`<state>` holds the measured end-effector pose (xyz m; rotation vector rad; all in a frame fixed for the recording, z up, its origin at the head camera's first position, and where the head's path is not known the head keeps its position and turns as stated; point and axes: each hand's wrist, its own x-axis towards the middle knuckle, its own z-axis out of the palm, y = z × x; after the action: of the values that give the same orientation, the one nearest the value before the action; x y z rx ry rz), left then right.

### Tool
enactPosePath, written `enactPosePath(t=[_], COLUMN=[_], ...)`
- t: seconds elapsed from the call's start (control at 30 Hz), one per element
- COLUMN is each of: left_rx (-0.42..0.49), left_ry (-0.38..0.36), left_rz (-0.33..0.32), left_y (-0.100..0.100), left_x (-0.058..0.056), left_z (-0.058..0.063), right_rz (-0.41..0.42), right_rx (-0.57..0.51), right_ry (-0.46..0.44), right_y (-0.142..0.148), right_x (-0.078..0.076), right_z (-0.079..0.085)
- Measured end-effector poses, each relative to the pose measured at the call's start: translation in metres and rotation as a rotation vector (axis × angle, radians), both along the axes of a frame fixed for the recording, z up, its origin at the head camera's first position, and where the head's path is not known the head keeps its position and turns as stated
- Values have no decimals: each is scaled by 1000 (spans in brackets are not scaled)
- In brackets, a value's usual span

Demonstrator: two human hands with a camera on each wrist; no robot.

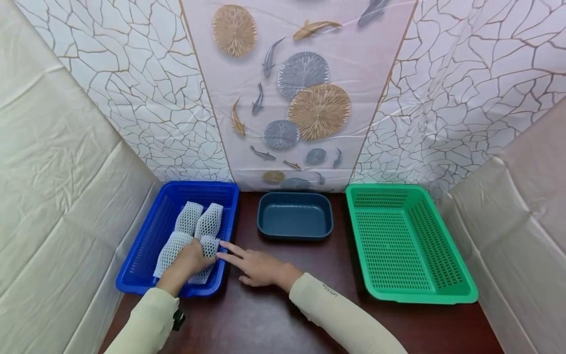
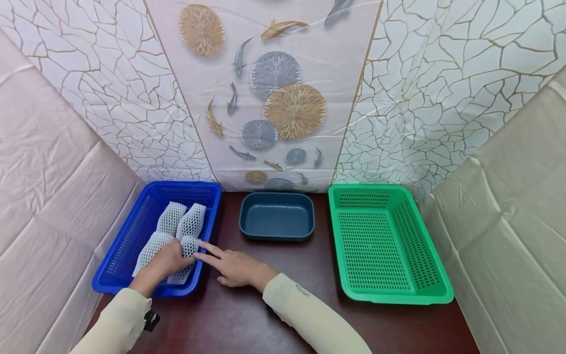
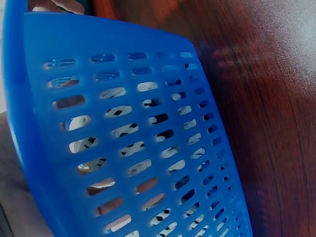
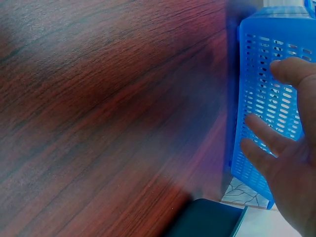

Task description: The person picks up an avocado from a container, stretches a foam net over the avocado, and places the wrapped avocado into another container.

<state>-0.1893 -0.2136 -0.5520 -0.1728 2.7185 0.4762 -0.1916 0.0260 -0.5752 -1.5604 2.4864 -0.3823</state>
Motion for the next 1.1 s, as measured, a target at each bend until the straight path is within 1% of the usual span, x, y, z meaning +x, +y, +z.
enactPosePath(t=[0.2, 0.33, 0.43, 0.67, 0.77, 0.83, 1.03, 1.1], left_rx=[17, 23, 19, 10, 10, 5, -31, -30], left_ry=[44, 60, 63, 93, 144, 199, 404, 463], left_rz=[-23, -19, -15, -41, -50, -62, -136, -149], left_y=[-4, -4, -4, -3, 1, 4, 20, 26], left_x=[-2, -6, -8, -12, -14, -15, -17, -19], left_z=[8, 18, 26, 40, 45, 48, 59, 61], right_rz=[-1, -3, -2, -11, -21, -31, -96, -126], right_rx=[-20, -29, -36, -35, -44, -61, -100, -107], right_ry=[-25, -41, -36, -59, -83, -79, 3, 11], right_y=[-2, -2, -3, -4, 0, 4, 22, 31], right_x=[-1, -1, -2, -2, -2, -2, -7, -10], right_z=[1, 1, 0, 3, 6, 9, 28, 36])
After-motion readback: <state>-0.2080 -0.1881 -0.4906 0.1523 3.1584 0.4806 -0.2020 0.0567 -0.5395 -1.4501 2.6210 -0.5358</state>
